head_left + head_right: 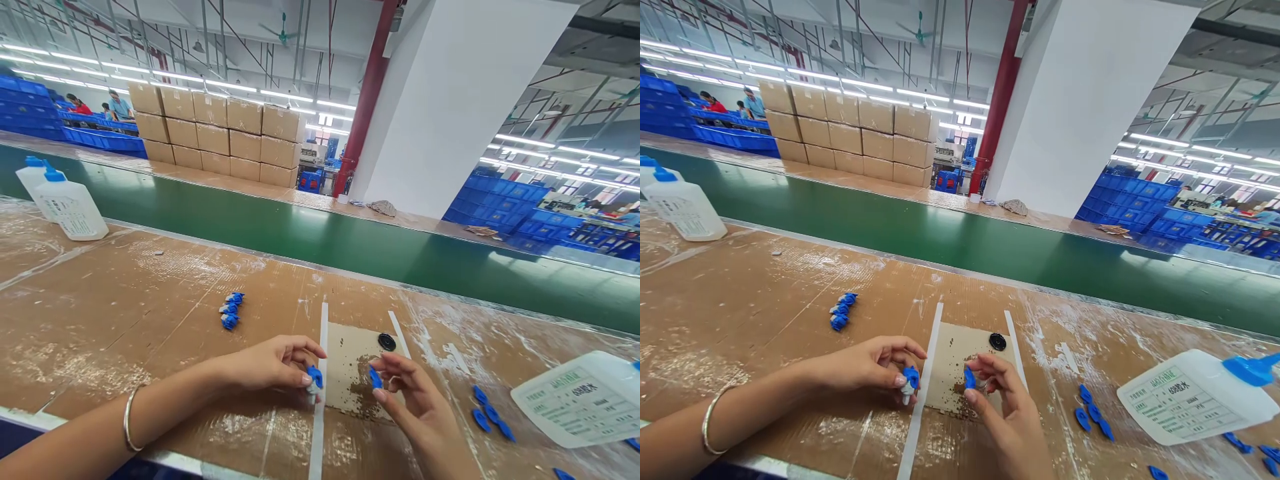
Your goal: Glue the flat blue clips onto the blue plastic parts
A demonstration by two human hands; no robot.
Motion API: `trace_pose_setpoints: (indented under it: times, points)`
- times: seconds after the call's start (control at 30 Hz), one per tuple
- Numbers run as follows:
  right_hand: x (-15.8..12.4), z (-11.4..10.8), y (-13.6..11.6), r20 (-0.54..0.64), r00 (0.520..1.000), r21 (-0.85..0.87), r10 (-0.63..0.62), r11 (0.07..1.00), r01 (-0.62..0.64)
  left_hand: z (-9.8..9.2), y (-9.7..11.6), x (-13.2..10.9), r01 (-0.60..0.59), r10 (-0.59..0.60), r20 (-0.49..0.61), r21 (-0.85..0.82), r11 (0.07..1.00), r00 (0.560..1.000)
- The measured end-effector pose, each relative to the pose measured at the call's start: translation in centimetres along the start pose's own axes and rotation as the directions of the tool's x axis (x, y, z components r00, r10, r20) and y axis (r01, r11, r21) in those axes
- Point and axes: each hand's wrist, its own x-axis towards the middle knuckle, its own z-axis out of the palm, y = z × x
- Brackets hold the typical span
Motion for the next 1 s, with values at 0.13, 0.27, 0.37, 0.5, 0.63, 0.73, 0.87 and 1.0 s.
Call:
trace_pose_setpoints:
  times: [0.13, 0.27, 0.37, 0.5, 0.63, 0.73, 0.87, 1.0]
  points:
    - [-1.8, 3.8, -1.0, -0.027, 0.987, 0.491, 0.157, 0.862, -0.124, 0.9, -0.3, -0.1, 0.0, 0.005, 0.05, -0.098, 0.995, 0.999]
    - [-2.4, 6.7, -1.5, 0.004, 0.978, 0.63, 0.211, 0.759, -0.166, 1.1, -0.4, -0.1, -0.017, 0.02, 0.028, -0.115, 0.993, 0.999]
    - [-2.4, 7.7, -1.5, 0.02, 0.977, 0.647, 0.21, 0.743, -0.173, 0.9, -0.5, -0.1, -0.028, 0.028, 0.006, -0.105, 0.994, 1.0]
    - [-2.3, 8.4, -1.0, 0.023, 0.982, 0.615, 0.187, 0.772, -0.162, 0.8, -0.5, -0.1, -0.058, 0.058, 0.005, -0.053, 0.997, 0.998]
    - [-2.4, 8.7, -0.4, -0.031, 0.99, 0.489, 0.141, 0.866, -0.108, 0.9, 0.0, -0.2, -0.073, 0.074, 0.001, -0.014, 0.997, 0.997]
    - [-2.7, 9.3, 0.2, -0.106, 0.991, 0.332, 0.076, 0.942, -0.037, 1.2, 0.2, -0.3, -0.059, 0.059, -0.014, 0.0, 0.998, 0.998]
    - [-3.0, 10.0, 0.8, -0.157, 0.981, 0.022, -0.111, 0.993, 0.116, 1.5, -0.2, -0.2, -0.036, 0.04, -0.107, 0.031, 0.999, 0.993]
    - [-2.0, 8.0, -0.9, -0.055, 0.932, -0.231, -0.358, 0.913, 0.337, 1.0, -0.2, -0.3, -0.056, 0.124, -0.272, 0.245, 0.968, 0.954]
